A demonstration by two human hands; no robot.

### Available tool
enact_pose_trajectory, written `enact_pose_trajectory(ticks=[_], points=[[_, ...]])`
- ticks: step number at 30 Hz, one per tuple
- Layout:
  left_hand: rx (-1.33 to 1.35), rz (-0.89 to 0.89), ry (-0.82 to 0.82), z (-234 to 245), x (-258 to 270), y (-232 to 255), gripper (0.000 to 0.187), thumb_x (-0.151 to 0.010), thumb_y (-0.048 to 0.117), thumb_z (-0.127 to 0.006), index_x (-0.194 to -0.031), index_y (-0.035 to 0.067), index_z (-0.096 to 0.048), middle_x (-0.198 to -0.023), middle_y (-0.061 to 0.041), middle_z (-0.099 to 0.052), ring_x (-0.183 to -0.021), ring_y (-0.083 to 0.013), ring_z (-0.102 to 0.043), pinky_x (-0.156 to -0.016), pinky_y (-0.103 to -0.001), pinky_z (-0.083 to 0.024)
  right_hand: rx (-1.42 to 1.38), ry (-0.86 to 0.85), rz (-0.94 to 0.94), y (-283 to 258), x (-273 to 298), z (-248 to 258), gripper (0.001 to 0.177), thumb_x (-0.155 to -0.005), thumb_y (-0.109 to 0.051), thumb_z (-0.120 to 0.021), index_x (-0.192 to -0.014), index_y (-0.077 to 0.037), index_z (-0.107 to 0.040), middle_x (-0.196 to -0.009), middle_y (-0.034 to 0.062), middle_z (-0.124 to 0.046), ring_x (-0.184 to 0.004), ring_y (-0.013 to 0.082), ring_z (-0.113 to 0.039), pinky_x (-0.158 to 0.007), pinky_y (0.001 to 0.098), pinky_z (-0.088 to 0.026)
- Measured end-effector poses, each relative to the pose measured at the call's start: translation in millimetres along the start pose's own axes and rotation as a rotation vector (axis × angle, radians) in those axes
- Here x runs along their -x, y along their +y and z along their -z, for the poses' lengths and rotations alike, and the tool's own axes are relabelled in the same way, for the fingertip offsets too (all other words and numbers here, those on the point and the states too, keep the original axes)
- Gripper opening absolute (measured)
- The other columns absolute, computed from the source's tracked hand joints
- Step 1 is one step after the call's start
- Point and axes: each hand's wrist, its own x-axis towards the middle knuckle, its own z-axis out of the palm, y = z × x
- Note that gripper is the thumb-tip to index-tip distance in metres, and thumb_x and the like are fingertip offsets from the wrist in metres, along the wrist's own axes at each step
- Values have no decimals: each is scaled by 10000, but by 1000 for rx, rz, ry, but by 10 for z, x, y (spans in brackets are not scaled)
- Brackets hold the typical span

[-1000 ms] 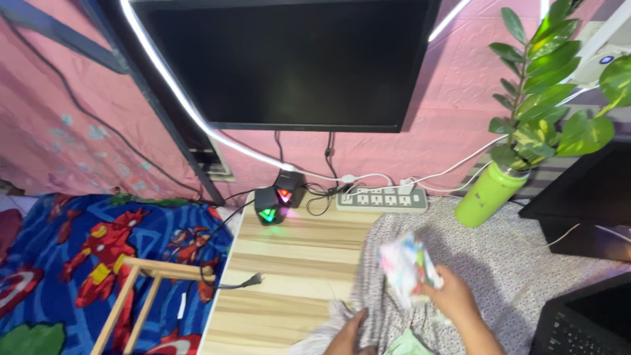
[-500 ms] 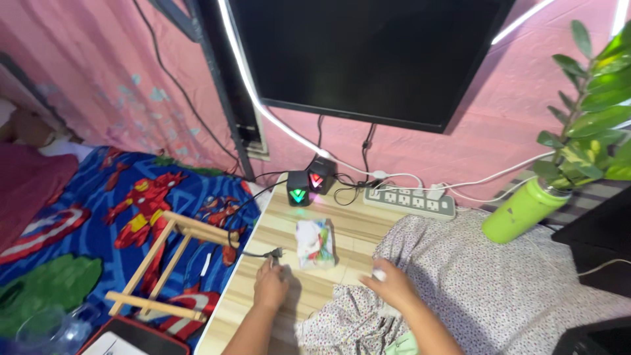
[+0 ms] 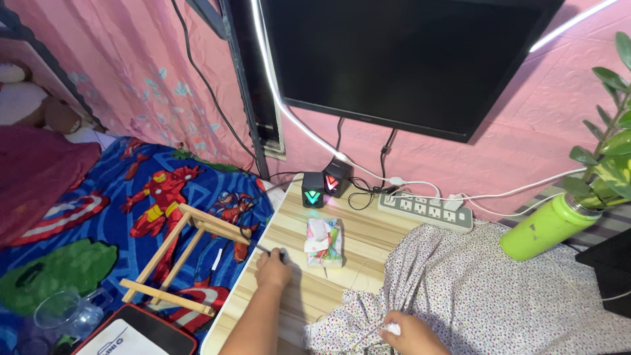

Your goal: The person wipes a small speaker and a computer monitor with a tissue, handles several cables and a mouse, and moves a potted plant and a laptop on a desk.

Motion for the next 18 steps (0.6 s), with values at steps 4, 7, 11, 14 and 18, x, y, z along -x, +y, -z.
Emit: enact_pose_trajectory(ticks=[4,7,11,14,18], points=[[-61,-117,240,234,-193,-193,567,-790,285,-713,-1335,181,-594,-1535,-104,-435,-1367,-335,-454,-1088,-507,-416,248,-75,114,-641,148,370,420,-848,-415,-763,-1178,-171,-677,-1092,155,-735,-1079,348,-691,-943,432,-534],[-120,-160,326,668,-460,-298,583,-844,274,-680,-1404,155,-573,-1623,-97,-385,-1432,-332,-423,-1070,-554,-434,373,-111,208,-1351,315,766,415,-852,-394,-749,-1186,-163,-666,-1063,159,-729,-1061,358,-686,-929,447,-534],[-9,3,258,1140,-697,-358,684,-814,346,-750,-1436,183,-517,-1650,-110,-237,-1483,-395,-237,-1117,-671,-281,525,-150,432,-2206,554,1151,444,-817,-308,-749,-1179,-83,-626,-1006,173,-702,-997,389,-676,-865,493,-526],[3,13,307,1204,-764,-289,681,-788,319,-767,-1426,235,-543,-1665,-170,-167,-1500,-450,-144,-1148,-695,-188,656,-168,576,-2651,704,1256,373,-877,-254,-655,-1186,-52,-599,-1022,172,-668,-943,398,-686,-791,514,-542],[-14,-93,299,1078,-838,-148,726,-733,320,-783,-1416,223,-555,-1679,-149,-190,-1549,-401,-140,-1148,-694,-203,761,-247,664,-3092,828,1256,369,-966,-239,-551,-1269,-29,-532,-1071,195,-648,-945,414,-684,-772,547,-541]])
